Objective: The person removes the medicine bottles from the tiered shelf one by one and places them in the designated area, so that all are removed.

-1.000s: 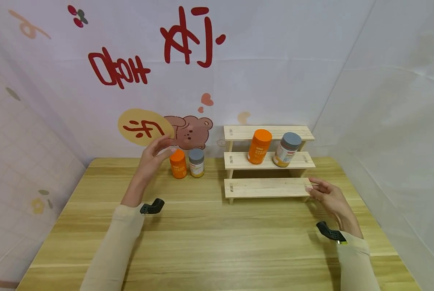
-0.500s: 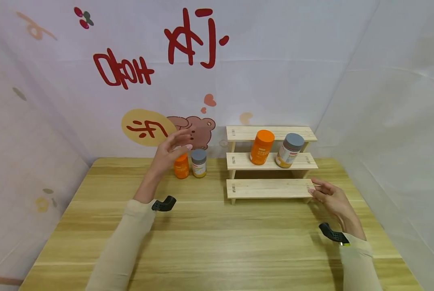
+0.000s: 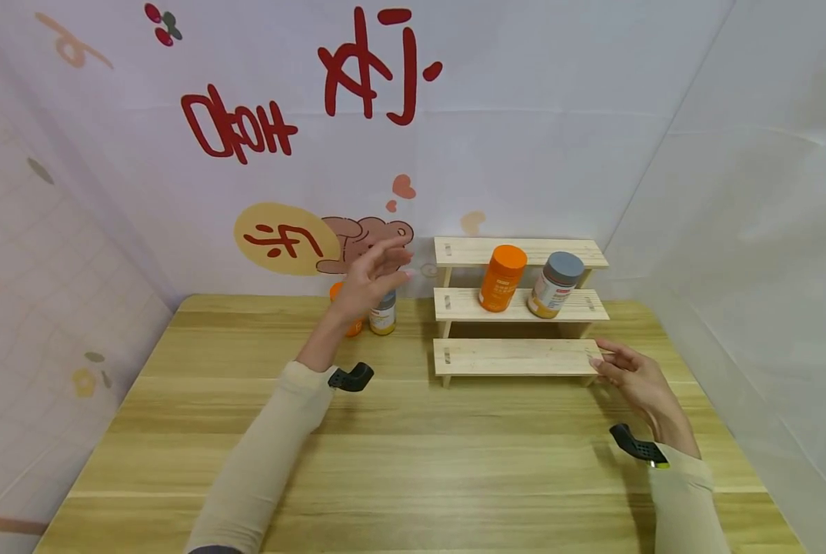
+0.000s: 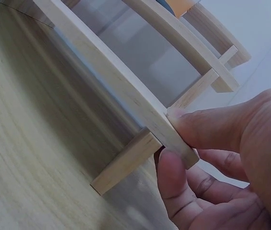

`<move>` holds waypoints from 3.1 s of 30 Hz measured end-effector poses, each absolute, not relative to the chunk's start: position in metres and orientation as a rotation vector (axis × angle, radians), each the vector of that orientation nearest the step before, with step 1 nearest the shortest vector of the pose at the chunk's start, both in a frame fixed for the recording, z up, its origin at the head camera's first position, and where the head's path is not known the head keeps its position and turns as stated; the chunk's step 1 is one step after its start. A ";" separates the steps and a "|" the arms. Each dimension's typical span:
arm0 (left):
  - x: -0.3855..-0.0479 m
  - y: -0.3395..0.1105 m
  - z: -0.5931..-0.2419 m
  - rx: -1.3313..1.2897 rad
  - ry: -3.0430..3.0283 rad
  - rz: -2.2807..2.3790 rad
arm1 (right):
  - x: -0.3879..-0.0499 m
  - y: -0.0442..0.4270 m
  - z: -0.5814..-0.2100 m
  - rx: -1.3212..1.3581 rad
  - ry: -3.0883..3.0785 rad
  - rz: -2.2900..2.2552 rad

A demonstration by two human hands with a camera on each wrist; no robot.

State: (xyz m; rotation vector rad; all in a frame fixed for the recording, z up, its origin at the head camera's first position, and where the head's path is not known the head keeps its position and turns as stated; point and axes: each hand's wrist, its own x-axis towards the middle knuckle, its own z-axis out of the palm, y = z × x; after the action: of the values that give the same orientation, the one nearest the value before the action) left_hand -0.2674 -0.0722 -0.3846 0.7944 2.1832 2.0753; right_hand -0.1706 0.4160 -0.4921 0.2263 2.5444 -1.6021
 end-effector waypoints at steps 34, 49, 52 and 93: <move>-0.275 -0.006 -0.377 0.851 2.107 1.945 | -0.170 0.417 -0.494 0.183 2.475 -1.727; -0.287 0.038 -0.379 0.882 2.058 1.887 | -0.170 0.418 -0.493 0.208 2.452 -1.749; -0.288 0.046 -0.378 0.883 2.078 1.868 | -0.169 0.418 -0.493 0.207 2.427 -1.775; -0.268 0.058 -0.382 0.802 2.231 1.923 | -0.171 0.417 -0.493 0.192 2.490 -1.690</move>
State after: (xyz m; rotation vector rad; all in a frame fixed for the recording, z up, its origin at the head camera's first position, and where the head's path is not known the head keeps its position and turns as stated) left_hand -0.2684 0.0576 -0.3822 0.8021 2.2307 1.9229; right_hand -0.1711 0.4174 -0.4931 0.1922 2.4905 -1.6899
